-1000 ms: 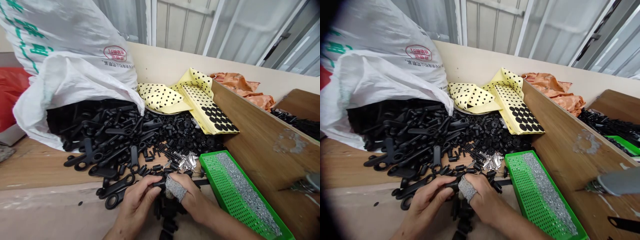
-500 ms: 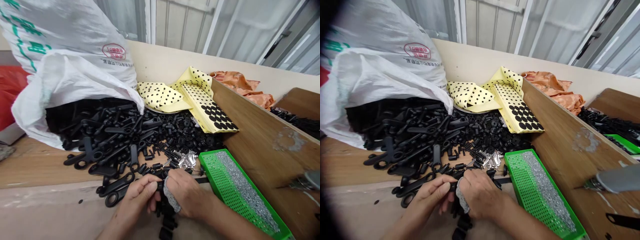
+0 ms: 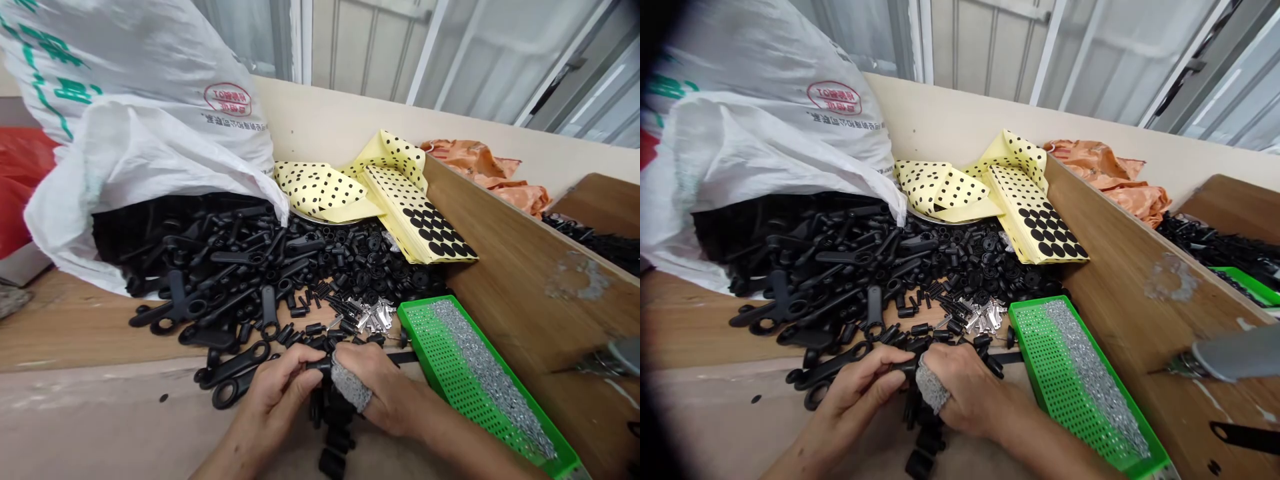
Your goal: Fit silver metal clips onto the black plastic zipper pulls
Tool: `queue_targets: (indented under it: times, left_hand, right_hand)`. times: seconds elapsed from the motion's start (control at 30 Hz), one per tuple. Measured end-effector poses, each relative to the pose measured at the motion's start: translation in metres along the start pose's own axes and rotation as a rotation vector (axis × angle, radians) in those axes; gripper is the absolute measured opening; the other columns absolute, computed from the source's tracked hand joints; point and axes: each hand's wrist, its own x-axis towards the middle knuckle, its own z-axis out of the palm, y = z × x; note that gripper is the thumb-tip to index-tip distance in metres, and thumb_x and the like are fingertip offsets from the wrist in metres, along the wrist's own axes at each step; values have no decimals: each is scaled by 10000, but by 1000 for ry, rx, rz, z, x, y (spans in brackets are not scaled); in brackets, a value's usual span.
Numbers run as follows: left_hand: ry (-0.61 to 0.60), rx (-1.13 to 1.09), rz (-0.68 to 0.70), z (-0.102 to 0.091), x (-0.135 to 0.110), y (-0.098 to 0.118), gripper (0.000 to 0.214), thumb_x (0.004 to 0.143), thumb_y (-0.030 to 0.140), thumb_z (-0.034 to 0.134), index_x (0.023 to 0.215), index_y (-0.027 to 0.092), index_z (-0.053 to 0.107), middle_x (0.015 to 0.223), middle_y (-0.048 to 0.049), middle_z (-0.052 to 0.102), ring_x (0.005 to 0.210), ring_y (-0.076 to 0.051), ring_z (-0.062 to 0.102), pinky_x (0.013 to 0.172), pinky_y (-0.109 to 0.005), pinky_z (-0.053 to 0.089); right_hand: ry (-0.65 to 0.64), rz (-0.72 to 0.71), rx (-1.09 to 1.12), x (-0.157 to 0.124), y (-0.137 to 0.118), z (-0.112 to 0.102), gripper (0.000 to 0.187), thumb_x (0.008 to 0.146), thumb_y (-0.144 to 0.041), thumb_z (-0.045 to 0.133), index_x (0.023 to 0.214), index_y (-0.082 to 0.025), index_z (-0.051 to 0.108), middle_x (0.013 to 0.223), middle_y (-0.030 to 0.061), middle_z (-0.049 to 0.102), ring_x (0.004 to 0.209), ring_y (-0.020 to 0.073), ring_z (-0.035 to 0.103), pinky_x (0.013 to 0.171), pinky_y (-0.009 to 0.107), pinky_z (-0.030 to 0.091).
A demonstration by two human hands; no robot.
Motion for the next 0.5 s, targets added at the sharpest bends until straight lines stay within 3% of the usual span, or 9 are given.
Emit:
queue_targets:
  times: [0.13, 0.23, 0.33, 0.5]
  left_hand:
    - [13, 87, 229, -3, -1, 0, 243, 843, 84, 468, 1019, 244, 520, 856, 11, 624, 787, -130, 590, 701, -182, 435]
    - [24, 94, 285, -5, 0, -2, 302, 822, 38, 474, 1040, 244, 509, 915, -6, 616, 871, -144, 578, 755, -195, 433]
    - [35, 27, 171, -4, -1, -3, 224, 814, 88, 514, 967, 246, 558, 846, 12, 627, 754, -130, 580, 663, -187, 440]
    - [66, -376, -256, 2, -1, 0, 113, 795, 249, 545, 884, 197, 592, 585, 45, 558, 547, -111, 523, 517, -185, 423]
  right_hand:
    - [-26, 91, 268, -1, -4, 0, 190, 848, -210, 306, 661, -201, 276, 655, -23, 378, 639, 120, 405, 604, 229, 319]
    - [-7, 113, 254, -1, -4, 3, 176, 844, -180, 317, 673, -202, 279, 671, -24, 387, 659, 120, 414, 626, 228, 325]
    - [42, 86, 55, 0, -2, 6, 125, 825, -139, 342, 718, -201, 321, 743, -2, 437, 696, 134, 435, 634, 240, 328]
    - [150, -63, -422, -1, 2, 10, 28, 774, -167, 434, 758, -179, 414, 782, 52, 480, 717, 184, 425, 639, 289, 319]
